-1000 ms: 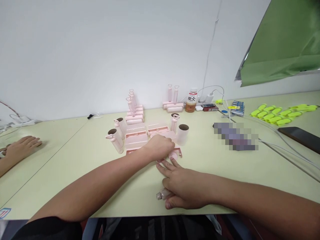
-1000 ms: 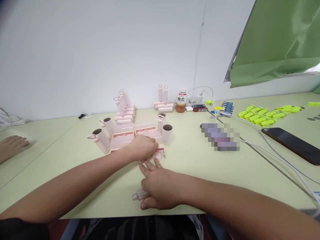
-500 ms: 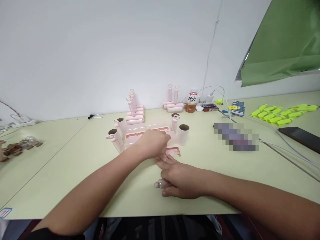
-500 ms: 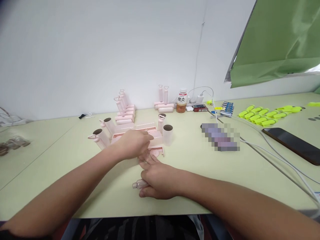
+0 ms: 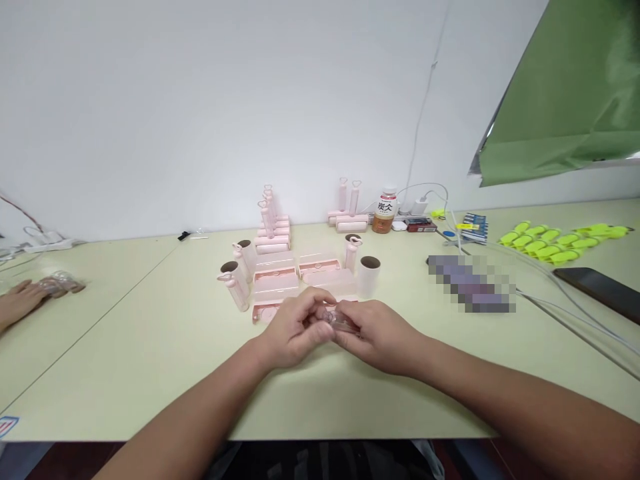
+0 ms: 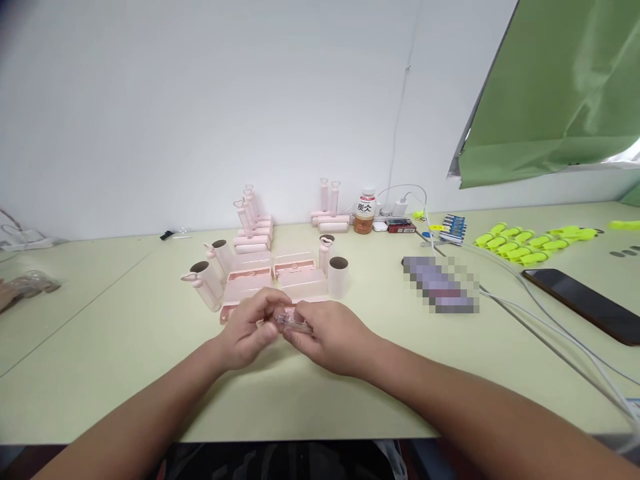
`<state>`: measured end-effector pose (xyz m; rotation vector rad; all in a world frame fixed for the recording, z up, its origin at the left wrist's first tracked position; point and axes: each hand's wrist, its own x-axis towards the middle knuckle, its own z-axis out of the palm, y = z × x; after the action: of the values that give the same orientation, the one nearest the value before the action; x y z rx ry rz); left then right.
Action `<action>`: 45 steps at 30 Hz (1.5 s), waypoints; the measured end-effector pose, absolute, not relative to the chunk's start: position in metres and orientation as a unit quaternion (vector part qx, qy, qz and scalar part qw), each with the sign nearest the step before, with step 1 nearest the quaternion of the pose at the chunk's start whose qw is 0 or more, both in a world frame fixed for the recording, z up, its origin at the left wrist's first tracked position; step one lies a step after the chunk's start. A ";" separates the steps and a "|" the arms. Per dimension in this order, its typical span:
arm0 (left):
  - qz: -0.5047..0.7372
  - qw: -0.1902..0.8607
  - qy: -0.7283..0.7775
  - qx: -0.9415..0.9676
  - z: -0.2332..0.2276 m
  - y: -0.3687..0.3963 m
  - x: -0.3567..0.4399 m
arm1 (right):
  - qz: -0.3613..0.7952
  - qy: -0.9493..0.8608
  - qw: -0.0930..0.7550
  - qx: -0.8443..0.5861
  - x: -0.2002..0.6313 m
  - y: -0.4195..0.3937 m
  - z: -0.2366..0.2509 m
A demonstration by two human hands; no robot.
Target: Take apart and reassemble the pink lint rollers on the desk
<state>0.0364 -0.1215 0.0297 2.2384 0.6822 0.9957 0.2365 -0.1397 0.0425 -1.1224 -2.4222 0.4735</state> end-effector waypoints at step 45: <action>0.565 0.613 0.333 0.442 0.038 -0.096 0.034 | 0.540 -0.547 0.569 -0.292 0.287 -0.107 0.078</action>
<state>0.0339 -0.0960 0.0385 1.0189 0.7674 1.3025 0.2867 -0.1068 0.0781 -0.6866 -1.2852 1.2678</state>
